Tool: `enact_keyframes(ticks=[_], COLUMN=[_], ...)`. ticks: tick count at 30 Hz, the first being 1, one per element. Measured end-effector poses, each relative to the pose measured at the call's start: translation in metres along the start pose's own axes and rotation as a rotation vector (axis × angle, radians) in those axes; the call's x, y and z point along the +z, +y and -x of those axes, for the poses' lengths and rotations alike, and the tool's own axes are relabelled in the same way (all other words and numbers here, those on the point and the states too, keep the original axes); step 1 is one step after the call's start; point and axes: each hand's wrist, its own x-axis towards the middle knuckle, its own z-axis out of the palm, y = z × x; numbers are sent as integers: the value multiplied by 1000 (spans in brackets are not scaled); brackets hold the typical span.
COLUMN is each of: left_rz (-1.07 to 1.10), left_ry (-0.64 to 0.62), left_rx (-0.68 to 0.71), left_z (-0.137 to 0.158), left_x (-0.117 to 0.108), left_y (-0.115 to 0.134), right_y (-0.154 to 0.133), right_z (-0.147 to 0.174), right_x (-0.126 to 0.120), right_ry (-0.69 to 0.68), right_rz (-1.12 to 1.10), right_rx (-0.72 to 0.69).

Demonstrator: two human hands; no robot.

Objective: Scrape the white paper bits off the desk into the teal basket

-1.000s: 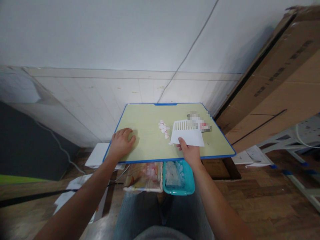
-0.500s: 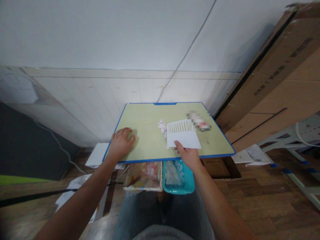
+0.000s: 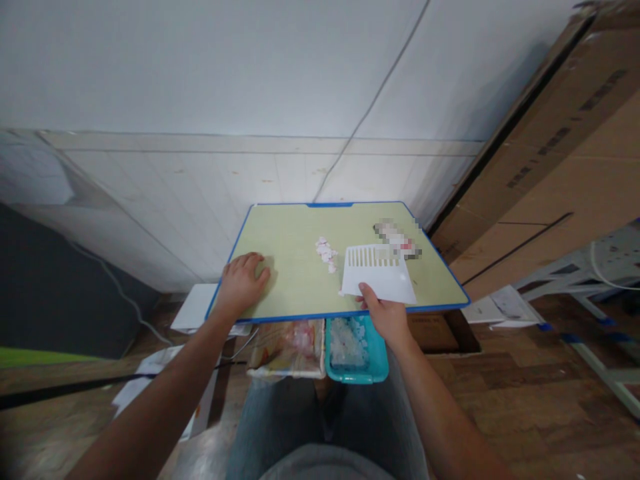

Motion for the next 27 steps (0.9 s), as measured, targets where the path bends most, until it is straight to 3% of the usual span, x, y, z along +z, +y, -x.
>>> enact_keyframes(ticks=[6,11,20,27], left_rz=[8,15,26,35], left_ry=[9,7,-21,-2], left_rx=[5,4,-2,-1], left_z=[0,0,-1,-2], left_x=[0,1,-2,3], left_y=[0,0,1,-3], right_y=[3,7,7,8], right_z=[5,7,5,-13], right_x=[-19,-34,-34,-16], right_ry=[-100,-94,-102,38], right_rz=[8,-90,-142,-184], right_rx=[8,55,63,70])
